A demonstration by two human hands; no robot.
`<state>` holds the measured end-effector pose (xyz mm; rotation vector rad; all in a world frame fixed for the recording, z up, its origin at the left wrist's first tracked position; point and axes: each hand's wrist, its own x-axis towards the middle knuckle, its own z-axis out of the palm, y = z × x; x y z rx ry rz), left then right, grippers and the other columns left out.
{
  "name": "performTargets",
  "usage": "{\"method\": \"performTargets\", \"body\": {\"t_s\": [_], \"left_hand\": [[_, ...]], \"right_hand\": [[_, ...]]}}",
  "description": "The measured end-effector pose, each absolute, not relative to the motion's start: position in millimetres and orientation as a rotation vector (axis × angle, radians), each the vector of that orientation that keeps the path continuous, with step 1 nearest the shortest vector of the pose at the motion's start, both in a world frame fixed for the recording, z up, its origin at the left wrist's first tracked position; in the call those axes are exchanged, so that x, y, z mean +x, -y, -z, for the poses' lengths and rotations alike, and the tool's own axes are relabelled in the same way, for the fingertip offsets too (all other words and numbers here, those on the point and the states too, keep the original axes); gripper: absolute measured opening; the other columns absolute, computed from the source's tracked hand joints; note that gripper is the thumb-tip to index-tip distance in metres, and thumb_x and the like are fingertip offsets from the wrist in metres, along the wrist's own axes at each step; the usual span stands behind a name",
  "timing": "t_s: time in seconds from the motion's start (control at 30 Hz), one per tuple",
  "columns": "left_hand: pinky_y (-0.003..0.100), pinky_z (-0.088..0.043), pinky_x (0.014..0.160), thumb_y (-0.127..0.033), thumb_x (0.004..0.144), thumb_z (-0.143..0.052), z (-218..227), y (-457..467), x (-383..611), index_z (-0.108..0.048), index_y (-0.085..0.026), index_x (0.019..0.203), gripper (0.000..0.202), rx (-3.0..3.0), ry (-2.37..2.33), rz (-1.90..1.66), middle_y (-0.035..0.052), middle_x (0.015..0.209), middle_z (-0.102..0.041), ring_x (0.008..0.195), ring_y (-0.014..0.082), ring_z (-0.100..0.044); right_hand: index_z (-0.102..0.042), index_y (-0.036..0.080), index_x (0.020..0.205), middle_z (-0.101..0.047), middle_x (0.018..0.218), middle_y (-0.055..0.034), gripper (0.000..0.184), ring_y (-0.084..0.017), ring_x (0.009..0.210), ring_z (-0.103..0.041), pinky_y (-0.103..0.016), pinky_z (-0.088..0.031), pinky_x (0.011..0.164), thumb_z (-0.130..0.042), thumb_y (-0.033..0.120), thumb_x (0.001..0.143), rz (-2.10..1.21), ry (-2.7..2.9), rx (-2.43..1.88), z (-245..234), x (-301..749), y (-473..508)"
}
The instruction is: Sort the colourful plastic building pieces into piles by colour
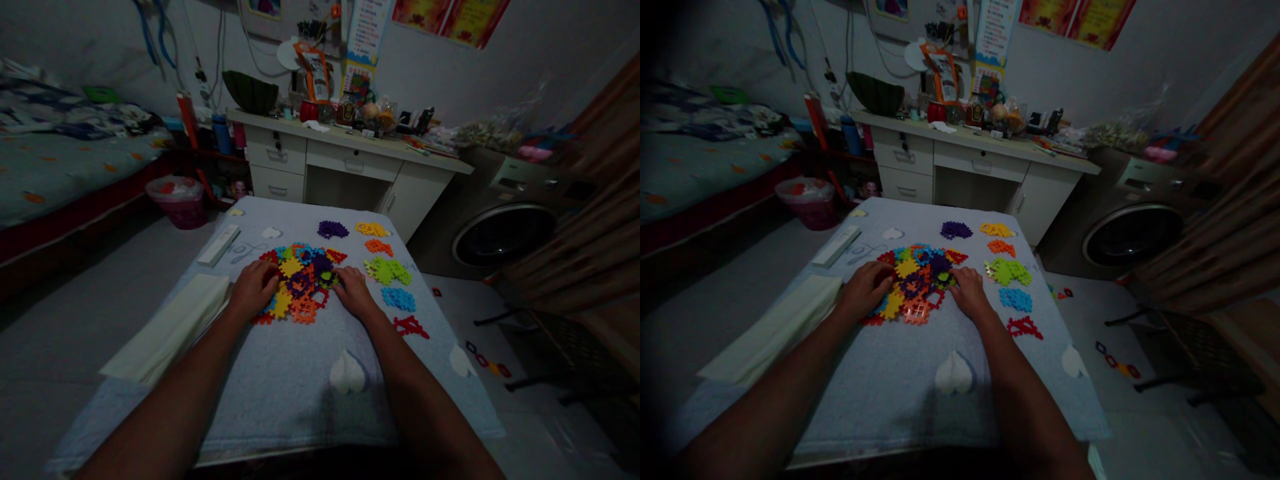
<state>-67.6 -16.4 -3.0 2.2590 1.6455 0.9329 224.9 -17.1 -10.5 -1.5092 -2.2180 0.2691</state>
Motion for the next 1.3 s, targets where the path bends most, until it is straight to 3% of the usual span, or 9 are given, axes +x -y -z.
{"method": "performTargets", "body": {"t_s": [0.3,1.3], "left_hand": [[0.043,-0.046,0.094,-0.034,0.087,-0.048,1.1,17.0,-66.7,-0.061,-0.021,0.104,0.025,2.256,-1.647,-0.929,0.0091,0.107,-0.064,0.104,0.0260,-0.058],[0.042,-0.046,0.094,-0.033,0.090,-0.046,-3.2,20.8,-65.9,-0.061,-0.020,0.107,0.027,2.314,-1.683,-0.850,0.0105,0.110,-0.064,0.103,0.0266,-0.059]], "right_hand": [[-0.065,0.023,0.118,-0.057,0.106,-0.0077,0.032,-0.023,0.106,-0.047,-0.038,-0.036,0.093,-0.056,0.017,0.089,-0.288,2.243,-1.412,8.2,223.9,19.3],[-0.064,0.023,0.116,-0.057,0.109,-0.0075,0.031,-0.022,0.105,-0.049,-0.038,-0.038,0.094,-0.053,0.011,0.089,-0.304,2.270,-1.445,5.5,224.0,16.9]]}}
